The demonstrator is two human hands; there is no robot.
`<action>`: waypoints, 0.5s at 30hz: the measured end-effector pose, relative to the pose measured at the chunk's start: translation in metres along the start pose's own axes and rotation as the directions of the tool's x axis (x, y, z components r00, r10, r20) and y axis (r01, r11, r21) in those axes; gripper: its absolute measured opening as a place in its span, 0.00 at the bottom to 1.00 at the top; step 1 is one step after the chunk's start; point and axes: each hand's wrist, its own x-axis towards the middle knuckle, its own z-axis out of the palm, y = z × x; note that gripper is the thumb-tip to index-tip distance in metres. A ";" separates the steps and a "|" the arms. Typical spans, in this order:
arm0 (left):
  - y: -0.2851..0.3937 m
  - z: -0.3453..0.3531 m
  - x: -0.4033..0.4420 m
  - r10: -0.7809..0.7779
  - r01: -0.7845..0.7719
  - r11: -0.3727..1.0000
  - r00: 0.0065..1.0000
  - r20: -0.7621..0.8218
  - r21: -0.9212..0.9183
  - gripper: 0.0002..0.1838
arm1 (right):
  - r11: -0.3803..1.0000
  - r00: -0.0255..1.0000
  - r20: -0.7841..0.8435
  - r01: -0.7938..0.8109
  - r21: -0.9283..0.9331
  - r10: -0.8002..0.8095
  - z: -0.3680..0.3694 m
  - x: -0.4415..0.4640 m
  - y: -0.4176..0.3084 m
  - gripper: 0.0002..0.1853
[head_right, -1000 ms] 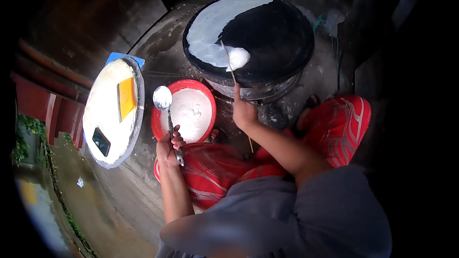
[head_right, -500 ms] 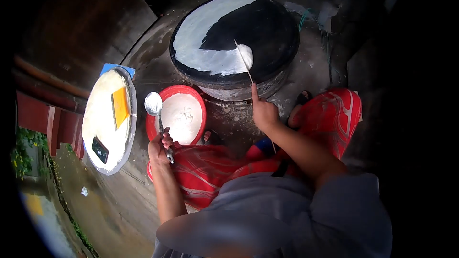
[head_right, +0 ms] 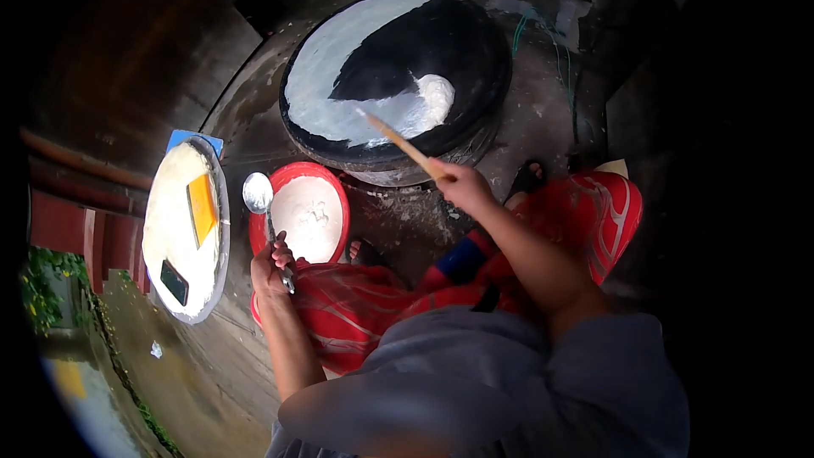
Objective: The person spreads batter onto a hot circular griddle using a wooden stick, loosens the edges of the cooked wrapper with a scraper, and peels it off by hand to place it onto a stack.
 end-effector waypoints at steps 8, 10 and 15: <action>-0.002 0.007 0.005 -0.003 0.004 1.000 1.000 -0.028 0.008 0.19 | 0.657 0.960 -0.150 0.043 -0.752 -0.235 -0.101 0.025 -0.014 0.27; -0.004 0.015 0.005 0.014 -0.014 1.000 0.997 -0.072 0.001 0.17 | 0.794 0.954 -0.250 -0.020 -0.608 -0.167 -0.097 0.044 -0.009 0.23; 0.002 0.004 0.017 0.038 -0.039 0.999 0.997 -0.060 -0.005 0.18 | 0.585 0.872 0.133 0.423 -0.692 -0.472 -0.107 0.011 -0.015 0.25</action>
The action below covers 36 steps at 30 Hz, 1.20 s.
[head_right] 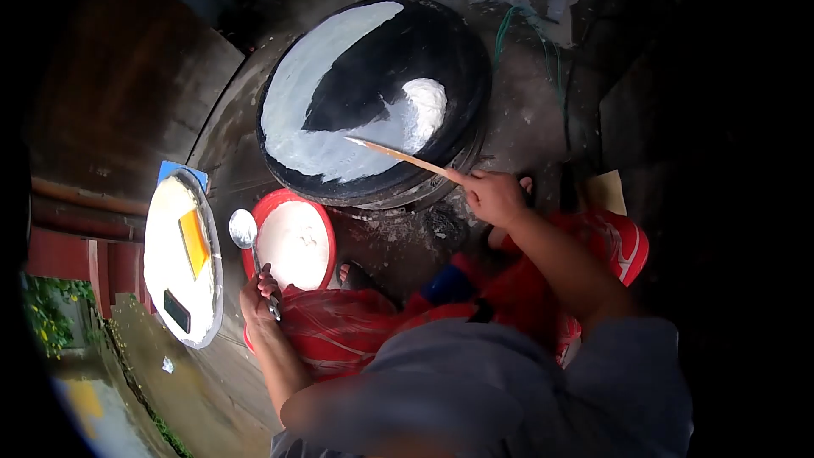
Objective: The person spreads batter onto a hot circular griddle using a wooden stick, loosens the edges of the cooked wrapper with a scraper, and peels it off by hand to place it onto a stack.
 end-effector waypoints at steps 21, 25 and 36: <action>-0.001 0.026 0.017 0.033 -0.035 0.999 0.984 -0.175 -0.010 0.15 | 0.987 0.981 -0.130 -0.153 -0.042 0.146 -0.009 0.107 0.155 0.26; 0.003 0.018 0.021 0.048 -0.043 0.999 0.986 -0.161 0.032 0.13 | 0.988 0.996 0.085 0.015 0.154 -0.028 -0.029 0.084 0.163 0.24; 0.003 0.040 0.027 0.049 -0.048 0.999 0.961 -0.274 0.012 0.13 | 0.988 0.991 0.096 0.075 0.136 -0.088 -0.024 0.153 0.203 0.27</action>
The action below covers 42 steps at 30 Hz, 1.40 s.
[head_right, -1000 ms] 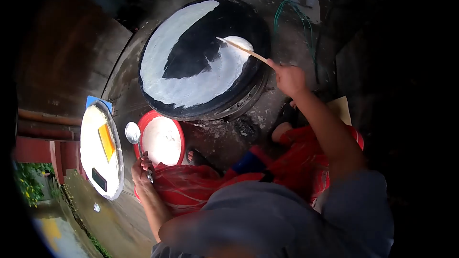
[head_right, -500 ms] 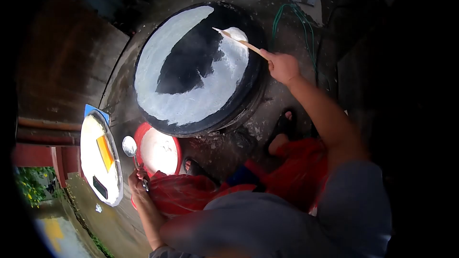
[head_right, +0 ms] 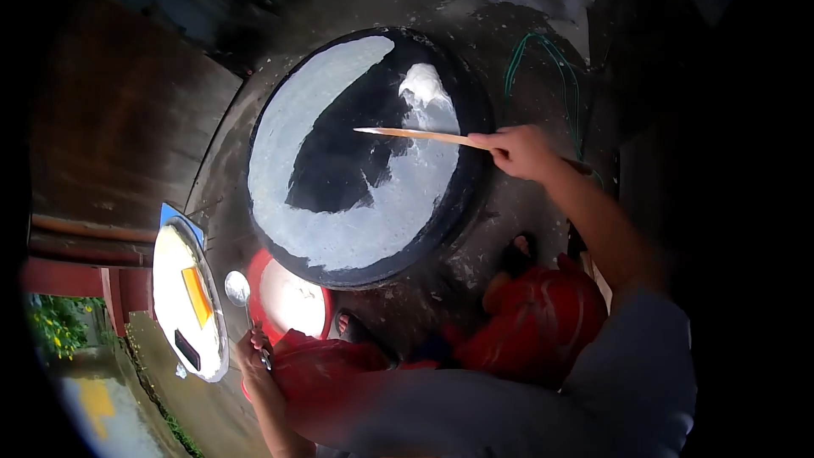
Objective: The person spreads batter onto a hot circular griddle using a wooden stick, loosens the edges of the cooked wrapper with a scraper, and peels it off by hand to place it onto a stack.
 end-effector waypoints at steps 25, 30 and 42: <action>-0.012 0.027 0.001 -0.037 0.038 0.999 0.999 0.025 -0.031 0.17 | 0.836 0.840 -0.070 -0.542 -0.080 0.538 0.027 0.142 0.013 0.24; -0.011 0.016 0.002 -0.048 0.051 0.998 0.996 0.080 -0.032 0.18 | 0.600 0.721 0.243 -0.682 0.418 0.649 0.000 0.091 -0.022 0.19; -0.011 -0.004 0.000 -0.071 0.091 0.993 0.971 0.230 -0.076 0.20 | 0.538 0.705 0.058 -0.590 0.601 0.707 0.085 0.103 -0.029 0.20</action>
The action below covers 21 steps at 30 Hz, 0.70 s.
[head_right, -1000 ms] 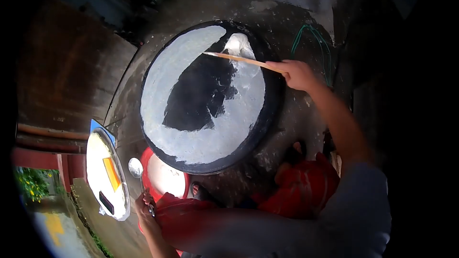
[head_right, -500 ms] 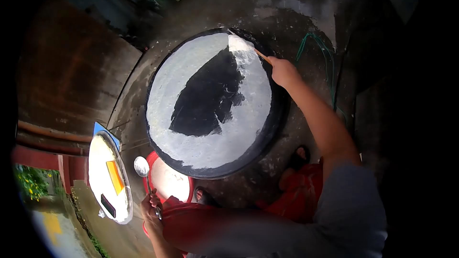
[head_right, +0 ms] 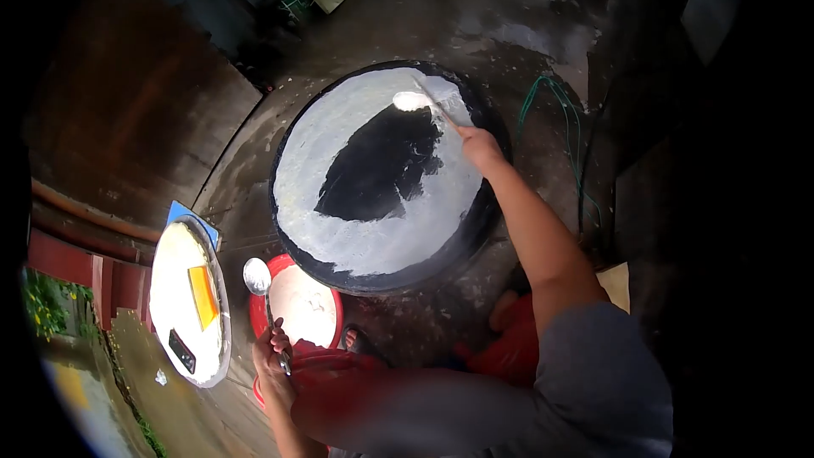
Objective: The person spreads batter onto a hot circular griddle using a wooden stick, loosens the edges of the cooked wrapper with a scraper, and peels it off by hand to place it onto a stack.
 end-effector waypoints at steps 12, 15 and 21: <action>0.004 -0.015 -0.009 0.016 -0.016 0.999 1.000 0.006 0.050 0.20 | 0.935 0.977 -0.155 0.084 -0.345 -0.145 -0.005 -0.070 0.022 0.16; 0.002 -0.018 -0.010 0.007 -0.008 0.999 1.000 0.022 0.036 0.20 | 0.957 0.995 0.059 0.088 -0.277 -0.075 0.034 -0.082 -0.008 0.15; -0.003 -0.013 -0.017 0.057 -0.060 0.995 0.997 0.043 0.080 0.20 | 0.957 0.999 -0.035 -0.028 -0.289 0.019 0.054 -0.072 -0.046 0.15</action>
